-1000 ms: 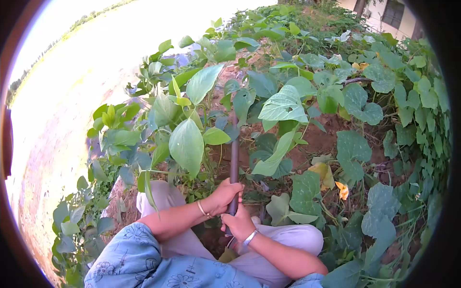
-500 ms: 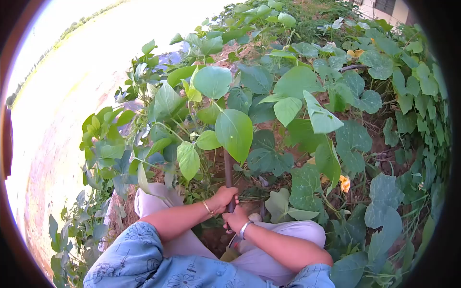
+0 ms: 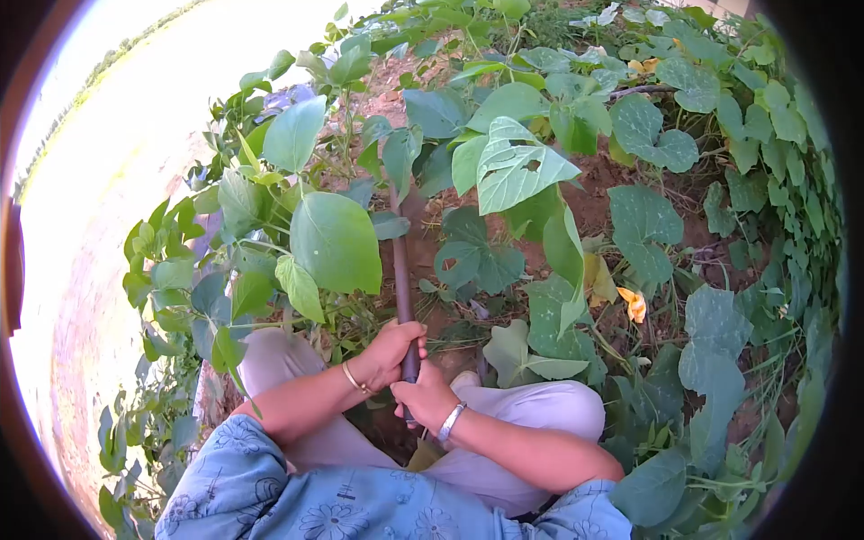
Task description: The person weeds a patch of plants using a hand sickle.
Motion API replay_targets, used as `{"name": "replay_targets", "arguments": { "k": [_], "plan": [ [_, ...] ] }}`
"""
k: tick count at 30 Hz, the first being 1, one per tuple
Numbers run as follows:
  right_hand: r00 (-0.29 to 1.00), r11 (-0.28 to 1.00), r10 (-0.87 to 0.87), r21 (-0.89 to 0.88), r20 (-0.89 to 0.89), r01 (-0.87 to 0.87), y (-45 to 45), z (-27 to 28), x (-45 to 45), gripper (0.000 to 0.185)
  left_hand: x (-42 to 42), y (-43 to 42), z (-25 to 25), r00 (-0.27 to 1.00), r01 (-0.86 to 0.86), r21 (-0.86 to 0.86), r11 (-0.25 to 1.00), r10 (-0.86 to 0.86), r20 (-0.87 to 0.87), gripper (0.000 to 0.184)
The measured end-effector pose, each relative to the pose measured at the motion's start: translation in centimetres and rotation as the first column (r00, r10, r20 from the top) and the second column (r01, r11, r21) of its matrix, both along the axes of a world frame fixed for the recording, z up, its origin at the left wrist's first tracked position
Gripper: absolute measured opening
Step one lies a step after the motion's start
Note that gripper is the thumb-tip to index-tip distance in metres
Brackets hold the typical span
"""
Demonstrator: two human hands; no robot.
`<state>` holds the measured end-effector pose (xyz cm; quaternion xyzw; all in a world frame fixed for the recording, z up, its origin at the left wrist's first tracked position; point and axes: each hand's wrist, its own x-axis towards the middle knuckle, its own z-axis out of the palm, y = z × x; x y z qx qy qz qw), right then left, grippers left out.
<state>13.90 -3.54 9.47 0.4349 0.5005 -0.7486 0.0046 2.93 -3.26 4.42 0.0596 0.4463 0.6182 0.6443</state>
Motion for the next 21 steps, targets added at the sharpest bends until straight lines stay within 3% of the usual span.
{"name": "replay_targets", "arguments": {
  "k": [2, 3, 5, 9, 12, 13, 15, 16, 18, 21],
  "plan": [
    [0.994, 0.958, 0.018, 0.287, -0.112, 0.015, 0.4, 0.9, -0.3, 0.023, -0.3, 0.8, 2.2, 0.997, -0.046, 0.098, 0.994, 0.052, -0.053, 0.008],
    [0.995, 0.963, 0.005, 0.27, -0.103, 0.023, 0.6, 0.9, -0.4, 0.023, -0.6, 1.2, 3.1, 0.993, -0.045, 0.148, 0.988, 0.06, -0.103, 0.009],
    [0.988, 0.903, -0.011, 0.422, -0.155, 0.076, 1.2, 0.9, -0.9, 0.033, -1.1, 2.0, 3.7, 0.979, -0.03, 0.198, 0.98, 0.069, -0.192, 0.011],
    [0.992, 0.897, -0.015, 0.437, -0.129, 0.071, 3.1, -1.7, -1.6, 0.037, -1.9, 3.9, 2.8, 0.92, 0.024, 0.275, 0.961, 0.087, -0.383, 0.015],
    [0.999, 0.856, -0.041, 0.514, -0.034, 0.053, 3.7, -3.8, -2.0, 0.036, -1.8, 4.6, 1.1, 0.941, 0.001, 0.223, 0.975, 0.074, -0.329, 0.012],
    [0.999, 0.856, -0.04, 0.514, -0.033, 0.052, 3.9, -4.6, -1.9, 0.036, -1.7, 4.9, -0.3, 0.942, 0.0, 0.223, 0.975, 0.075, -0.328, 0.012],
    [0.989, 0.939, -0.041, 0.345, 0.14, -0.01, 3.8, -6.1, -1.6, 0.036, -1.2, 4.9, -4.2, 0.979, 0.022, 0.019, 1.0, -0.018, -0.205, 0.007],
    [0.99, 0.937, -0.042, 0.349, 0.138, -0.009, 3.7, -6.8, -1.4, 0.036, -0.8, 4.5, -5.7, 0.978, 0.022, 0.024, 0.999, -0.017, -0.207, 0.007],
    [0.94, 0.996, 0.051, 0.052, 0.337, -0.073, 3.1, -7.6, -0.9, 0.029, 0.0, 3.3, -7.0, 0.993, 0.119, -0.25, 0.961, -0.108, 0.057, 0.006],
    [0.951, 0.985, 0.03, 0.153, 0.307, -0.081, 0.5, -7.0, 0.1, 0.019, 0.8, 0.9, -6.6, 0.999, 0.054, -0.263, 0.963, -0.053, 0.013, 0.007]
  ]
}}
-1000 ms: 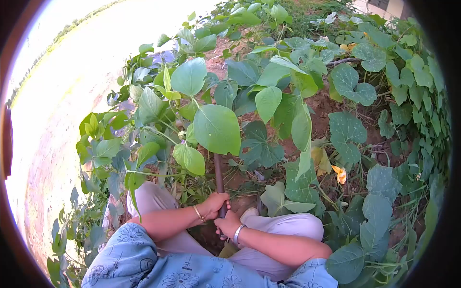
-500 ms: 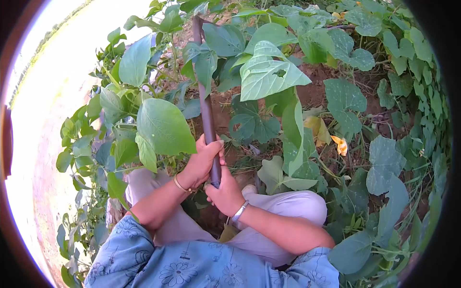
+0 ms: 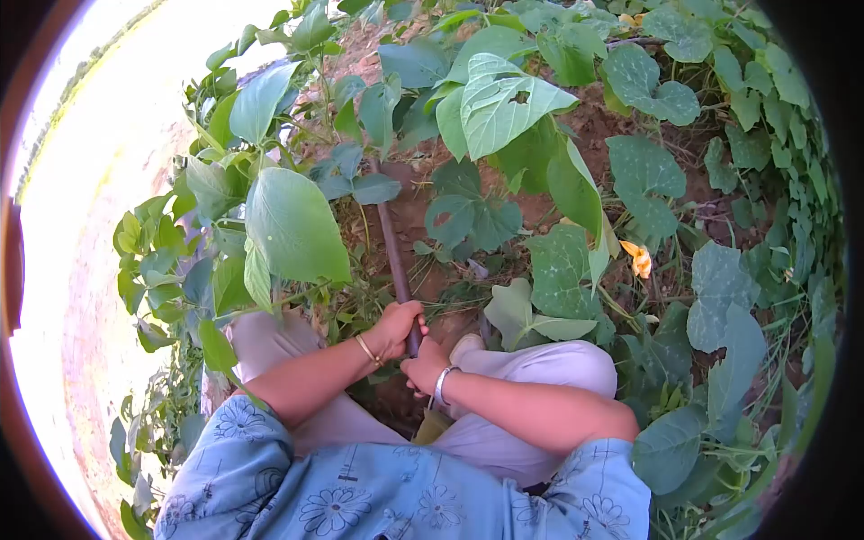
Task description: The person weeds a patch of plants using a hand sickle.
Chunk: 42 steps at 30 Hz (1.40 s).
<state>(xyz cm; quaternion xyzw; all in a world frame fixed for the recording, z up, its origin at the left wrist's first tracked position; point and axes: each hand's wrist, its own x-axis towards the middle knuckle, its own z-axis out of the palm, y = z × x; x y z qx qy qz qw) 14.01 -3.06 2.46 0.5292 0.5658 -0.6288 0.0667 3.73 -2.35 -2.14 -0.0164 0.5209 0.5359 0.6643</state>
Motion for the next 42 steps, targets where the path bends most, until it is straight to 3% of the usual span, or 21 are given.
{"name": "replay_targets", "arguments": {
  "k": [1, 3, 7, 13, 15, 16, 18, 19, 21, 22, 26, 28, 30, 32, 33, 36, 38, 41, 42],
  "plan": [
    [1.0, 1.0, 0.004, 0.002, -0.001, -0.004, -0.3, 0.4, -0.1, 0.019, -0.2, -0.6, 0.2, 1.0, -0.004, 0.002, 1.0, 0.004, -0.001, 0.007],
    [0.991, 0.987, -0.041, -0.157, -0.128, 0.021, -0.8, 1.4, -0.1, 0.013, -0.6, -1.6, 0.7, 0.999, 0.036, 0.045, 0.998, -0.038, 0.028, 0.007],
    [0.995, 0.977, -0.049, -0.212, -0.092, 0.028, -2.1, 2.8, 0.1, 0.012, -0.2, -3.0, 2.2, 0.995, 0.055, 0.04, 0.998, -0.058, 0.075, 0.007],
    [0.953, 0.936, -0.184, -0.339, -0.241, 0.095, -1.8, 6.8, 0.3, 0.015, -0.4, -2.2, 5.9, 0.995, 0.066, 0.12, 0.991, -0.074, 0.063, 0.007],
    [0.904, 0.979, -0.175, -0.17, -0.39, 0.116, -1.6, 7.5, 0.2, 0.022, -0.9, -1.0, 7.8, 0.997, 0.046, 0.227, 0.973, -0.031, -0.067, 0.008],
    [0.903, 0.976, -0.185, -0.177, -0.387, 0.124, -1.2, 7.4, -0.1, 0.022, -1.0, -0.4, 8.8, 0.997, 0.052, 0.22, 0.974, -0.039, -0.065, 0.008],
    [0.878, 0.99, -0.066, 0.076, -0.475, 0.115, -0.2, 7.0, -0.8, 0.034, -1.6, 1.0, 10.1, 0.965, 0.005, 0.386, 0.923, 0.097, -0.242, 0.012],
    [0.878, 0.99, -0.073, 0.069, -0.473, 0.12, 0.7, 6.8, -1.2, 0.034, -2.0, 1.9, 10.2, 0.966, 0.009, 0.38, 0.925, 0.09, -0.242, 0.012],
    [0.947, 0.919, 0.057, 0.386, -0.316, 0.074, 2.5, 5.4, -1.9, 0.043, -2.5, 3.4, 10.2, 0.909, 0.075, 0.489, 0.869, 0.143, -0.393, 0.013],
    [0.959, 0.823, 0.096, 0.563, -0.267, 0.074, 3.3, 3.4, -2.1, 0.04, -2.7, 4.0, 9.9, 0.899, 0.082, 0.496, 0.864, 0.151, -0.412, 0.012],
    [0.965, 0.801, 0.12, 0.597, -0.232, 0.044, 4.3, 1.2, -2.3, 0.035, -3.1, 4.5, 7.8, 0.922, 0.061, 0.484, 0.873, 0.137, -0.363, 0.009],
    [0.987, 0.989, -0.015, 0.143, -0.162, 0.039, 3.5, 2.6, -2.4, 0.031, -2.8, 3.9, 4.5, 0.954, 0.03, 0.212, 0.977, 0.035, -0.297, 0.008],
    [0.992, 0.971, -0.109, -0.222, -0.066, 0.092, 2.6, 1.3, -1.9, 0.024, -2.1, 2.2, 0.8, 0.986, 0.119, 0.005, 0.993, -0.117, -0.121, 0.008],
    [0.998, 0.99, -0.05, -0.13, 0.037, 0.055, -0.2, 0.0, -0.3, 0.02, -0.4, -0.2, 0.1, 0.985, 0.13, -0.067, 0.989, -0.136, -0.106, 0.009],
    [0.997, 0.994, -0.073, -0.089, -0.029, 0.07, -1.5, 0.3, 0.3, 0.019, 0.3, -1.2, 0.2, 0.977, 0.145, -0.077, 0.986, -0.155, -0.146, 0.009],
    [0.995, 0.98, -0.095, -0.174, 0.016, 0.096, -2.5, 1.2, 0.6, 0.017, 0.1, -2.7, 0.3, 0.977, 0.185, -0.052, 0.981, -0.19, -0.1, 0.009],
    [0.993, 0.979, -0.09, -0.191, -0.077, 0.074, -2.6, 1.6, 0.5, 0.014, -0.7, -2.6, -0.1, 0.992, 0.128, -0.007, 0.992, -0.128, -0.002, 0.009],
    [1.0, 0.994, -0.019, -0.111, -0.023, 0.017, -3.3, 2.6, 0.3, 0.013, -1.5, -1.1, -2.0, 0.998, 0.002, -0.057, 0.998, 0.001, 0.062, 0.009],
    [1.0, 0.995, -0.017, -0.104, -0.023, 0.015, -3.3, 2.9, 0.3, 0.013, -1.3, -1.0, -0.5, 1.0, 0.007, -0.052, 0.999, -0.006, 0.006, 0.009]
  ]
}}
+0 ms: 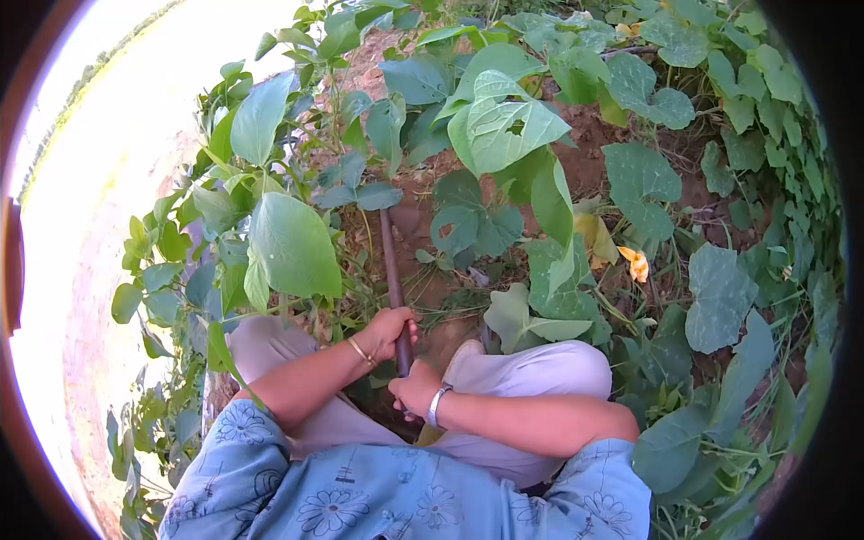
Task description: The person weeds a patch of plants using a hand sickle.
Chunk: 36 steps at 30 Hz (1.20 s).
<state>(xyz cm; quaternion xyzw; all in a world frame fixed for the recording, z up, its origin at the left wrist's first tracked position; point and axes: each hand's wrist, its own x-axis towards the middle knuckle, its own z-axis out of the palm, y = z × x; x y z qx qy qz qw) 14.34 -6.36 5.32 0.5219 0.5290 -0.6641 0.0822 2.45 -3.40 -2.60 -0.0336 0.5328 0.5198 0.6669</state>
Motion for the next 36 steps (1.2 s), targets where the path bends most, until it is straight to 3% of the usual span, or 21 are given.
{"name": "replay_targets", "arguments": {
  "k": [3, 5, 7, 8, 9, 11, 13, 15, 17, 19, 21, 24, 28, 30, 34, 36],
  "plan": [
    [0.989, 0.99, -0.072, -0.133, -0.129, 0.055, 0.4, 1.1, 0.0, 0.014, -0.5, 0.7, 3.0, 0.998, 0.034, 0.037, 0.999, -0.031, -0.061, 0.011],
    [0.958, 0.991, -0.13, -0.064, -0.256, 0.117, 0.5, 2.8, -0.3, 0.017, -1.0, 1.3, 5.2, 0.995, 0.065, 0.084, 0.994, -0.058, -0.085, 0.008],
    [0.958, 0.996, -0.082, 0.02, -0.276, 0.091, 1.1, 2.6, -0.4, 0.022, -1.0, 2.1, 7.3, 0.983, -0.059, 0.197, 0.979, 0.092, -0.16, 0.011],
    [0.945, 0.986, -0.04, 0.141, -0.324, 0.09, 1.5, 2.1, -0.7, 0.026, -1.4, 2.4, 8.2, 0.984, -0.053, 0.187, 0.981, 0.084, -0.157, 0.011],
    [0.931, 0.961, 0.012, 0.262, -0.366, 0.091, 2.1, 1.7, -1.0, 0.031, -1.9, 2.8, 9.1, 0.961, -0.016, 0.275, 0.961, 0.091, -0.26, 0.013],
    [0.936, 0.956, -0.003, 0.273, -0.352, 0.105, 3.8, 1.1, -1.9, 0.029, -2.8, 4.1, 9.4, 0.927, 0.03, 0.356, 0.934, 0.107, -0.359, 0.016],
    [0.941, 0.953, -0.017, 0.281, -0.338, 0.118, 5.0, 0.0, -2.5, 0.028, -3.0, 5.3, 8.5, 0.852, 0.034, 0.501, 0.864, 0.237, -0.468, 0.014],
    [0.971, 0.92, 0.059, 0.39, -0.232, 0.037, 5.8, -1.1, -2.5, 0.034, -3.0, 5.9, 7.4, 0.856, 0.018, 0.451, 0.892, 0.219, -0.468, 0.013],
    [0.979, 0.935, 0.038, 0.352, -0.201, 0.036, 5.7, -1.6, -2.5, 0.03, -3.1, 6.5, 4.8, 0.832, -0.019, 0.304, 0.952, 0.183, -0.523, 0.012],
    [0.993, 0.994, -0.098, -0.047, -0.067, 0.095, 5.0, -2.6, -2.2, 0.024, -2.7, 5.6, 1.0, 0.937, 0.089, 0.077, 0.993, -0.057, -0.345, 0.013],
    [0.994, 0.999, -0.037, -0.004, 0.104, 0.038, 3.0, -2.5, -1.3, 0.018, -0.9, 3.9, -3.1, 0.95, 0.091, -0.01, 0.996, -0.09, -0.298, 0.013],
    [0.988, 0.999, -0.052, 0.003, 0.147, 0.052, 0.4, -2.6, 0.0, 0.014, 0.8, 1.2, -2.7, 0.948, 0.081, -0.066, 0.994, -0.098, -0.304, 0.013],
    [1.0, 0.992, -0.027, -0.12, 0.013, 0.028, -0.3, -2.5, 0.2, 0.02, 0.2, -0.2, -1.0, 0.968, 0.04, -0.054, 0.998, -0.052, -0.244, 0.011],
    [0.99, 0.985, -0.037, -0.173, -0.135, 0.013, -0.9, -1.3, 0.4, 0.015, 0.3, -0.9, 0.6, 0.979, 0.038, -0.038, 0.999, -0.045, -0.201, 0.008],
    [0.971, 0.974, -0.097, -0.222, -0.216, 0.048, -1.3, 1.7, 0.2, 0.012, 0.1, -1.1, 2.5, 0.981, 0.074, 0.009, 0.997, -0.071, -0.179, 0.007],
    [0.956, 0.983, -0.118, -0.171, -0.269, 0.073, -1.1, 2.5, -0.1, 0.015, -0.8, -0.1, 3.8, 0.987, 0.09, 0.183, 0.979, -0.062, -0.151, 0.009]
  ]
}}
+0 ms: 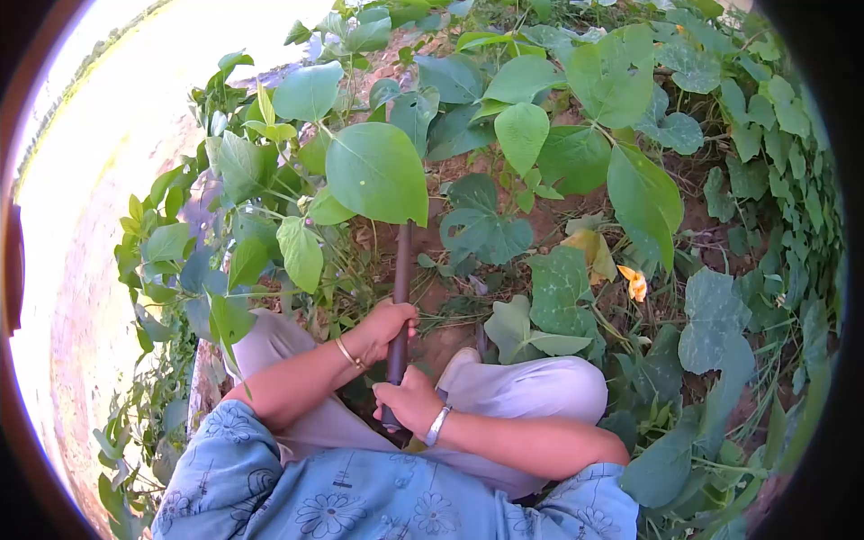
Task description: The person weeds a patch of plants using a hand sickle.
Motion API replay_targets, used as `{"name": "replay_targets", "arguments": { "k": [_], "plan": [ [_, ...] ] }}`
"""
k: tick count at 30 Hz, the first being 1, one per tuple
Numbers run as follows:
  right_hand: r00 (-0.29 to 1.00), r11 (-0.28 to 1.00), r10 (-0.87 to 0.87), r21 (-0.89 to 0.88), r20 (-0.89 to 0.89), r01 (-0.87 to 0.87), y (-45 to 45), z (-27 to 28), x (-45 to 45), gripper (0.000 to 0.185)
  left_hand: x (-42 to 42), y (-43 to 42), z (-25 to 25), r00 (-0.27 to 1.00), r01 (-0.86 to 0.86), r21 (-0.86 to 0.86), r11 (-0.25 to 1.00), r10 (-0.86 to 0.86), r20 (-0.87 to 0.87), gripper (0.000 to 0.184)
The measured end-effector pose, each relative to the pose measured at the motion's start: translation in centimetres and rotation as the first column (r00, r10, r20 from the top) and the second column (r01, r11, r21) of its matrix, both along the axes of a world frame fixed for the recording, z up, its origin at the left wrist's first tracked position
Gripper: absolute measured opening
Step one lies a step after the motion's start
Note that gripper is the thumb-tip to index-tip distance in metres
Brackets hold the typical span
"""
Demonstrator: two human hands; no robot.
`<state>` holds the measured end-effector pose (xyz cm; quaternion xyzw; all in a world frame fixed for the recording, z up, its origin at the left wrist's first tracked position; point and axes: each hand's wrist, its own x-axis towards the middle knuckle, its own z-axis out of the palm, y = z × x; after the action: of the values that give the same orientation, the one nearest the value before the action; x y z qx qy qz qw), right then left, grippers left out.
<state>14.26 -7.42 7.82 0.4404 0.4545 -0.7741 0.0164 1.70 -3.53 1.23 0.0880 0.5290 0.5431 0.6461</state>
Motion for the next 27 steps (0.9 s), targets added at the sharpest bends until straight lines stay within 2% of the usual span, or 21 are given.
{"name": "replay_targets", "arguments": {
  "k": [1, 2, 3, 4, 5, 6, 7, 9, 11, 13, 14, 16, 17, 19, 21, 22, 24, 27],
  "plan": [
    [0.998, 0.998, -0.036, 0.053, -0.052, 0.039, 0.2, 0.2, -0.2, 0.02, -0.3, 0.5, 1.0, 1.0, 0.004, -0.005, 1.0, -0.004, -0.002, 0.009],
    [0.998, 0.998, -0.044, 0.046, -0.053, 0.046, 0.5, 0.3, -0.4, 0.02, -0.6, 1.1, 2.1, 0.995, -0.038, 0.072, 0.997, 0.044, -0.085, 0.008],
    [0.993, 0.981, -0.018, 0.191, -0.114, 0.04, 0.9, 0.3, -0.6, 0.024, -0.9, 1.6, 3.1, 0.982, -0.071, 0.151, 0.986, 0.095, -0.162, 0.008],
    [0.986, 0.942, 0.017, 0.334, -0.168, 0.04, 1.4, 0.3, -0.8, 0.029, -1.3, 2.1, 4.4, 0.983, -0.063, 0.144, 0.988, 0.086, -0.162, 0.008],
    [0.986, 0.944, 0.01, 0.327, -0.166, 0.046, 2.2, 0.2, -1.2, 0.029, -1.7, 2.6, 5.7, 0.953, -0.063, 0.222, 0.973, 0.125, -0.278, 0.01],
    [0.986, 0.917, 0.015, 0.396, -0.167, 0.053, 3.3, -0.2, -1.7, 0.027, -2.1, 3.1, 6.3, 0.907, -0.053, 0.298, 0.953, 0.171, -0.384, 0.012],
    [0.986, 0.884, 0.022, 0.463, -0.167, 0.058, 4.2, -0.7, -2.1, 0.025, -2.2, 3.8, 6.3, 0.909, -0.049, 0.292, 0.955, 0.164, -0.383, 0.012],
    [0.992, 0.893, -0.018, 0.443, -0.126, 0.073, 6.4, -3.3, -2.4, 0.024, -1.8, 5.2, 6.1, 0.84, -0.094, 0.413, 0.906, 0.295, -0.455, 0.013],
    [0.995, 0.901, -0.054, 0.426, -0.086, 0.085, 6.9, -4.0, -2.6, 0.023, -1.6, 5.9, 5.0, 0.815, -0.085, 0.39, 0.917, 0.289, -0.502, 0.015],
    [0.989, 0.908, -0.105, 0.416, 0.103, 0.053, 6.8, -3.8, -2.8, 0.012, -1.5, 6.4, 2.5, 0.825, -0.15, 0.315, 0.937, 0.294, -0.482, 0.011],
    [0.989, 0.907, -0.104, 0.417, 0.102, 0.053, 6.6, -4.0, -2.8, 0.012, -1.4, 6.2, 1.0, 0.874, -0.133, 0.196, 0.972, 0.208, -0.44, 0.009],
    [0.974, 0.998, -0.063, 0.027, 0.219, 0.059, 5.5, -5.1, -2.2, 0.02, -1.1, 5.3, -3.9, 0.955, -0.04, -0.078, 0.996, 0.015, -0.296, 0.007],
    [0.962, 0.999, -0.032, 0.047, 0.272, 0.02, 4.6, -6.0, -1.8, 0.021, -0.7, 4.5, -6.2, 0.978, 0.042, -0.224, 0.974, -0.086, -0.189, 0.008],
    [0.94, 0.988, -0.033, 0.153, 0.34, -0.021, 2.4, -6.9, -0.3, 0.022, 1.3, 2.6, -5.7, 0.963, -0.039, -0.268, 0.963, -0.035, -0.268, 0.014],
    [0.934, 0.999, 0.007, 0.043, 0.358, -0.024, 1.2, -6.8, 0.3, 0.014, 1.8, 0.9, -6.2, 0.967, 0.007, -0.261, 0.965, -0.073, -0.243, 0.013],
    [0.935, 0.999, 0.008, 0.044, 0.354, -0.025, 0.8, -6.5, 0.2, 0.014, 1.6, 0.4, -6.4, 0.971, 0.045, -0.247, 0.968, -0.101, -0.217, 0.013],
    [0.97, 1.0, -0.002, 0.0, 0.243, 0.002, 0.6, -5.3, 0.0, 0.014, 1.1, -0.1, -5.9, 0.984, 0.037, -0.221, 0.975, -0.074, -0.161, 0.012],
    [0.981, 0.999, 0.042, -0.007, 0.188, -0.041, 0.6, -3.6, -0.1, 0.014, 1.0, -0.5, -4.6, 0.996, 0.025, -0.19, 0.981, -0.041, -0.076, 0.01]
  ]
}}
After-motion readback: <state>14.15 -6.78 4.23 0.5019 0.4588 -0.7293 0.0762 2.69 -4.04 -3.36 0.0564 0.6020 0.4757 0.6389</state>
